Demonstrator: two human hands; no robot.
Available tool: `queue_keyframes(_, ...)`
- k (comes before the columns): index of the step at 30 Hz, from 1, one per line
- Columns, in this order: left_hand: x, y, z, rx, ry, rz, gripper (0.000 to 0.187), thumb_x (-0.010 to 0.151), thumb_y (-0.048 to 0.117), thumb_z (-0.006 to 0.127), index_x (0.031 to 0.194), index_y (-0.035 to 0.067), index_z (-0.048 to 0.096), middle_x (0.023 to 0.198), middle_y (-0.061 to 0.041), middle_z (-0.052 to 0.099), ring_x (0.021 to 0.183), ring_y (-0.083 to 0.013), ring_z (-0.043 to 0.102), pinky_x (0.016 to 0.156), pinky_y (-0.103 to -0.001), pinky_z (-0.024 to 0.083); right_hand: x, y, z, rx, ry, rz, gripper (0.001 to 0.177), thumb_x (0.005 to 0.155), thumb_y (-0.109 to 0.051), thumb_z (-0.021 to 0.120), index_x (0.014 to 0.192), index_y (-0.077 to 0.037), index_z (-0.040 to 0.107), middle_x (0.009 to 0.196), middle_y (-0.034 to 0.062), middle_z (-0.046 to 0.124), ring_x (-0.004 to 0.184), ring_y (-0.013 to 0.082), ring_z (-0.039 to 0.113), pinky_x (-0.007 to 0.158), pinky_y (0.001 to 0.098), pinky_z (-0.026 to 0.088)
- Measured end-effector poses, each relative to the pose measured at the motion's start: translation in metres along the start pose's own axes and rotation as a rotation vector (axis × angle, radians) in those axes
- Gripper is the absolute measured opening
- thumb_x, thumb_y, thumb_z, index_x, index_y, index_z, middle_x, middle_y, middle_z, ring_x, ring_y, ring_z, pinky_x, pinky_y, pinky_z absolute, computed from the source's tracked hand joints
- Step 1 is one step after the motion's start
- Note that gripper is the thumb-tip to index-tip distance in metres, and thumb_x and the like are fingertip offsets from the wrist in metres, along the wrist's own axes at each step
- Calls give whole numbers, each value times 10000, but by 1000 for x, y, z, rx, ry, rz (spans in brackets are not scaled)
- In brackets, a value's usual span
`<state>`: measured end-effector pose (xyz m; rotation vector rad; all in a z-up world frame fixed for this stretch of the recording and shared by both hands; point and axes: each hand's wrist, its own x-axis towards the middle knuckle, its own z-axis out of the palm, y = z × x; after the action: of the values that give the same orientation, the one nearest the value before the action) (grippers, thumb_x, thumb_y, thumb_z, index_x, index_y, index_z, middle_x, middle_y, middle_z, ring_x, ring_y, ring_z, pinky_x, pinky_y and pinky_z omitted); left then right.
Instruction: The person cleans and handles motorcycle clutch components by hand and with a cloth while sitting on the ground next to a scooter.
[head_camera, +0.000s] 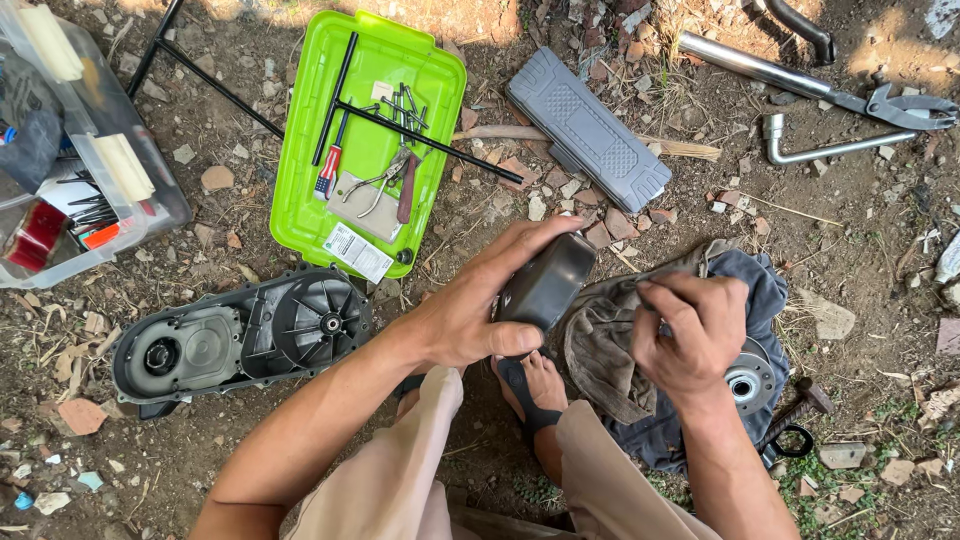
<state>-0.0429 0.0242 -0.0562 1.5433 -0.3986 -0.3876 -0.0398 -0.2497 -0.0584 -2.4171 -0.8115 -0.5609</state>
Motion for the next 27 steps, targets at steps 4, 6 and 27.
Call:
queue_keyframes(4,1,8,-1,6,-2,14,1030,938,859,448,1664,145,299,1468,-188,497,1424,-334,516,1231,-491,429,-12,2,1,95,-196,61,506,692,90,688,1181,-44,691,874,90,599,763,256,587,662,378,487)
queue_keyframes(6,2,14,-1,-1,0,-4,1044,932,859,446,1685,151,303,1436,-181,513,1395,-327,540,1216,-486,442,-14,-5,2,35,-262,26,578,688,61,705,1247,-86,681,828,78,577,708,250,569,608,383,476)
queue_keyframes(27,3,5,7,-125,89,-178,884,1016,688,448,1613,43,341,1526,-196,500,1463,-325,462,1198,-431,364,-39,-46,15,1053,-793,484,619,786,95,672,1343,-113,498,901,37,551,788,174,561,731,292,484)
